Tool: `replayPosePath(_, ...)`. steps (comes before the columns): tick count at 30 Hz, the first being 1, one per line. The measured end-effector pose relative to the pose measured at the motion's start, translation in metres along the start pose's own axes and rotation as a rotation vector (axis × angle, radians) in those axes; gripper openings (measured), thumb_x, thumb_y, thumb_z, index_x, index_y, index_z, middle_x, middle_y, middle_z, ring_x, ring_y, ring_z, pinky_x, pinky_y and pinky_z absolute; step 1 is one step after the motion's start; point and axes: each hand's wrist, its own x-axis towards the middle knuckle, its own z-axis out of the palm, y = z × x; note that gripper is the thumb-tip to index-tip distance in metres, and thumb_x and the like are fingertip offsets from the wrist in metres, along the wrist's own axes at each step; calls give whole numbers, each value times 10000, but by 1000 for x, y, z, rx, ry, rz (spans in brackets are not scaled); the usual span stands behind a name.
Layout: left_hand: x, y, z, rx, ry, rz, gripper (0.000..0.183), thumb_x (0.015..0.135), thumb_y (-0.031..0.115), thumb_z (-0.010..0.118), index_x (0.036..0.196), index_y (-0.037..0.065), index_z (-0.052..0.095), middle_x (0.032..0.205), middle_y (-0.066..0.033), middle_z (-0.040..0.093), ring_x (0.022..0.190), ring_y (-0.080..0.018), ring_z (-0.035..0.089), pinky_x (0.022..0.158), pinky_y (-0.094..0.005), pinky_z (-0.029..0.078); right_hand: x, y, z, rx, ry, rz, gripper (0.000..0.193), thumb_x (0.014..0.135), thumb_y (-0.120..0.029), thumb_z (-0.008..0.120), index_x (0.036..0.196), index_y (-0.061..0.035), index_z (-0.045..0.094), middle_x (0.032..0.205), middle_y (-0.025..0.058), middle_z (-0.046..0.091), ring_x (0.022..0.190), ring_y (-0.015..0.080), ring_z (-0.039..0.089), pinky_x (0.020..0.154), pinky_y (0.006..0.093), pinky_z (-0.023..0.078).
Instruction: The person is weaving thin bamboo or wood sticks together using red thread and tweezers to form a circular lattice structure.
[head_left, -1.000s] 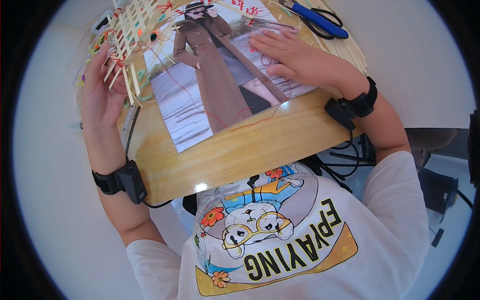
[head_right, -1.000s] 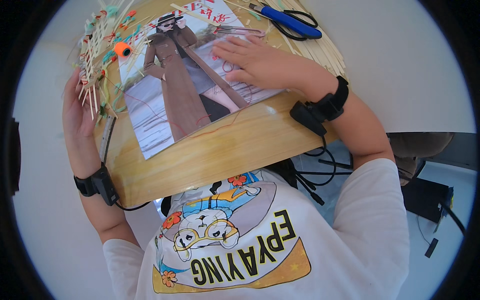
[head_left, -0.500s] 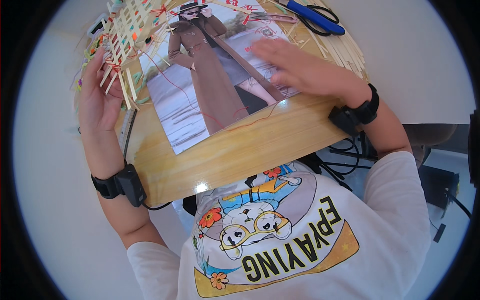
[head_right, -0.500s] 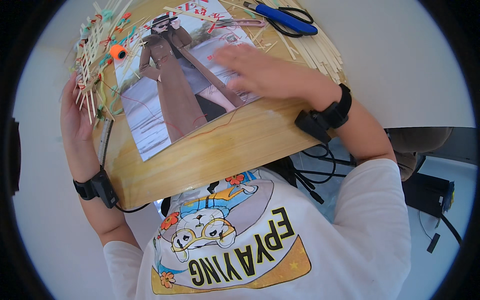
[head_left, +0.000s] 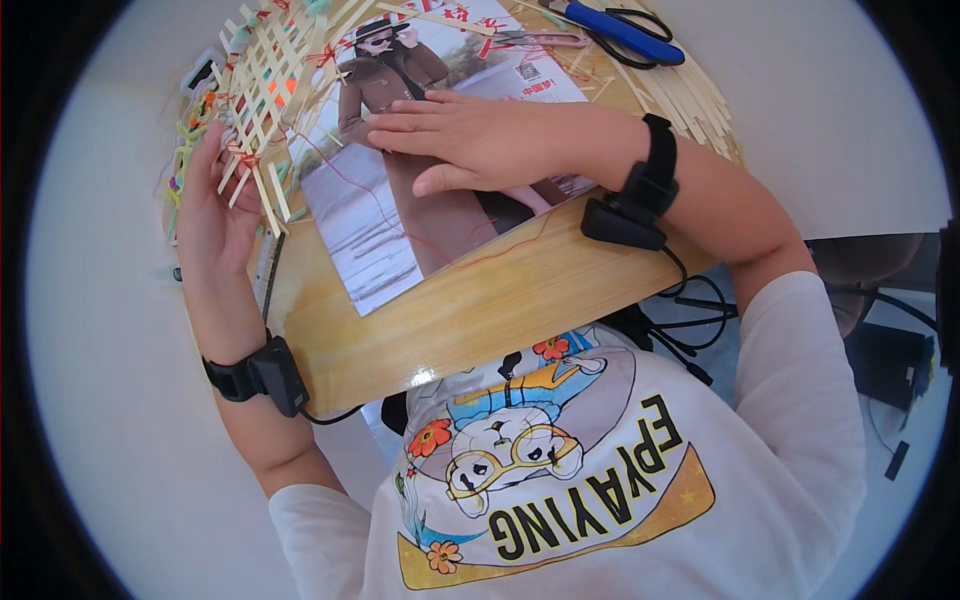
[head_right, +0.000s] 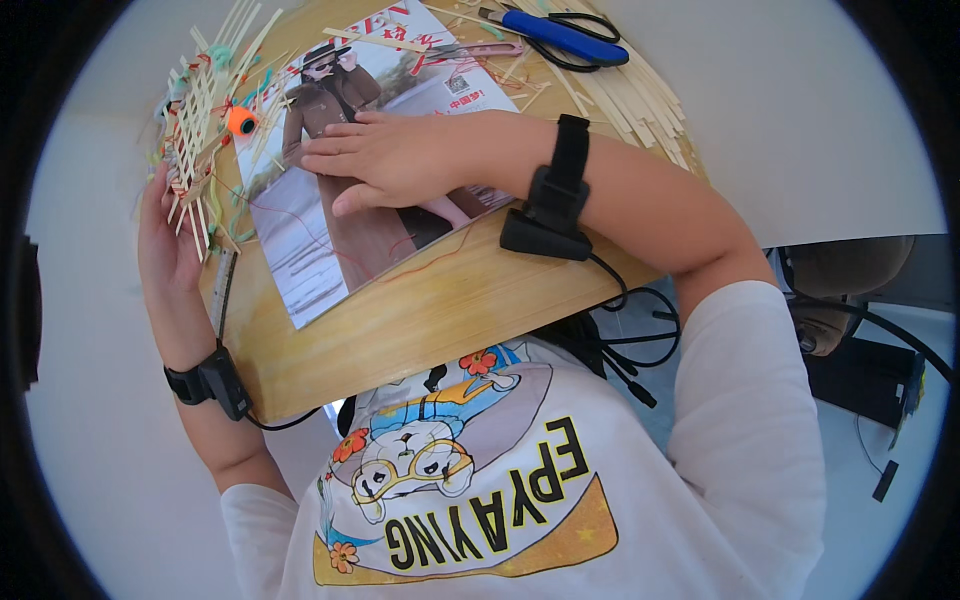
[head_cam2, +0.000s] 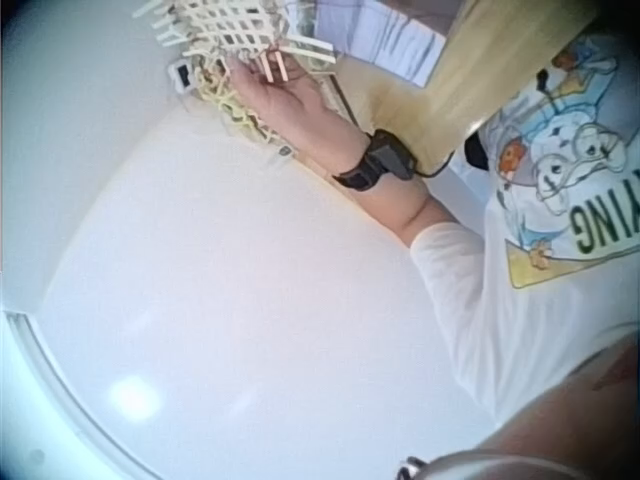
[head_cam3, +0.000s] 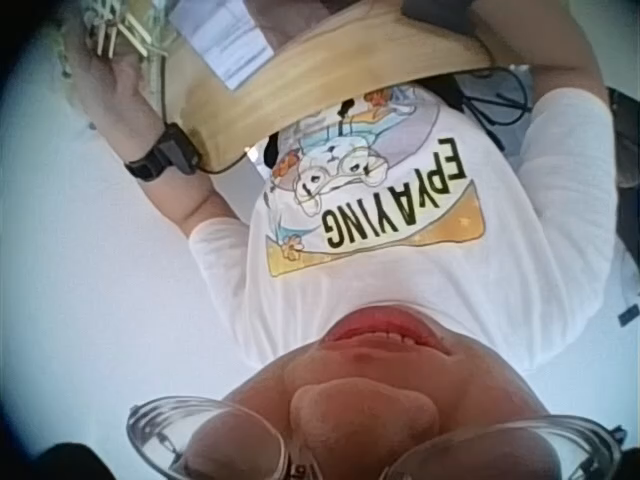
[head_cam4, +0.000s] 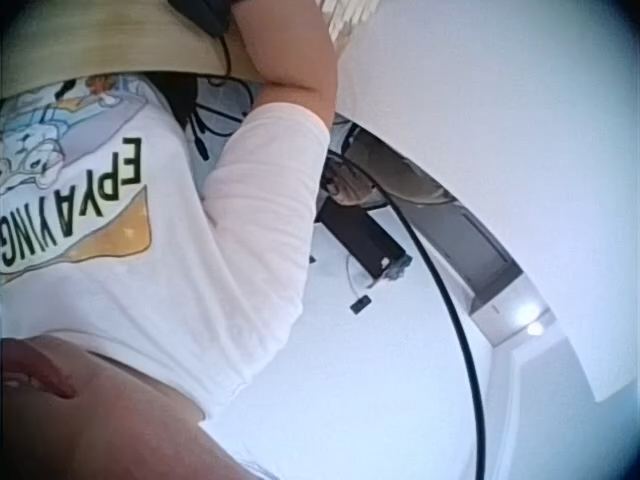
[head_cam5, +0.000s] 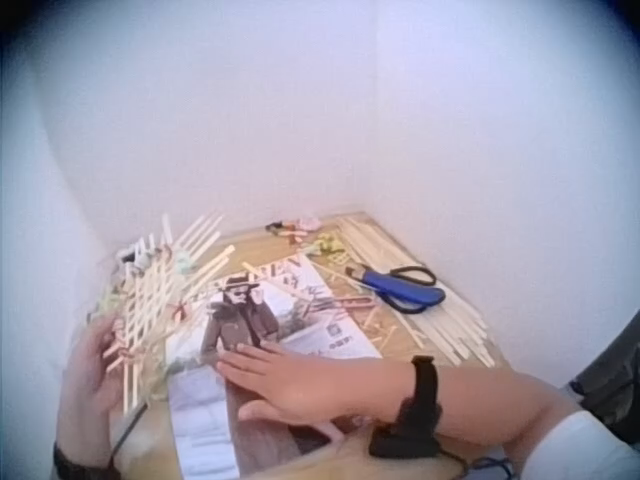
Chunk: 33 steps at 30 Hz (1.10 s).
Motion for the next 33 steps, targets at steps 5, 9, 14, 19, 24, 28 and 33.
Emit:
replayPosePath(5,-3,-1,3,-23,-56,23,294,918,199,602,1110,-21,566,976,-116,678,835,-149,680,709,-256,578,-32,39,-1,-139,65,138,618,976,-439,398,1401,7,351,1489,173,305,1403,299,239,1156,406,176)
replayPosePath(9,-4,-3,1,-1,-30,33,283,918,199,602,1105,-11,575,975,-108,677,831,-138,677,696,-247,573,-76,50,-18,-180,114,306,590,978,-391,425,1408,6,343,1476,191,323,1393,293,269,1143,369,206)
replayPosePath(14,-8,-3,9,-11,-58,25,264,917,189,603,1095,-6,587,969,-94,676,832,-133,674,676,-234,563,-91,40,-35,-27,124,499,517,994,-322,420,1429,-53,346,1501,145,304,1393,287,273,1136,364,217)
replayPosePath(19,-1,-5,0,13,-33,38,279,918,191,602,1106,-13,576,981,-103,673,839,-139,676,690,-234,568,-84,-2,-52,114,97,263,528,978,-388,431,1418,-100,385,1499,122,319,1387,293,286,1124,359,252)
replayPosePath(24,-3,-1,6,20,-59,43,266,912,195,611,1095,4,582,951,-91,668,791,-126,670,682,-229,575,-83,-51,-45,39,-149,-42,468,961,-365,460,1349,-104,485,1488,130,325,1394,329,251,1143,469,202)
replayPosePath(28,-4,-2,9,37,5,59,266,910,195,613,1091,3,583,945,-87,669,793,-128,670,674,-227,572,-91,-45,-29,-77,-155,30,527,957,-437,419,1372,-114,454,1497,145,301,1397,331,241,1153,475,163)
replayPosePath(33,1,-4,-2,29,6,14,300,909,209,613,1116,-6,585,974,-95,673,802,-126,668,672,-228,564,-99,3,-45,-132,-131,284,548,975,-430,392,1412,-99,400,1514,135,275,1420,340,172,1159,448,129)
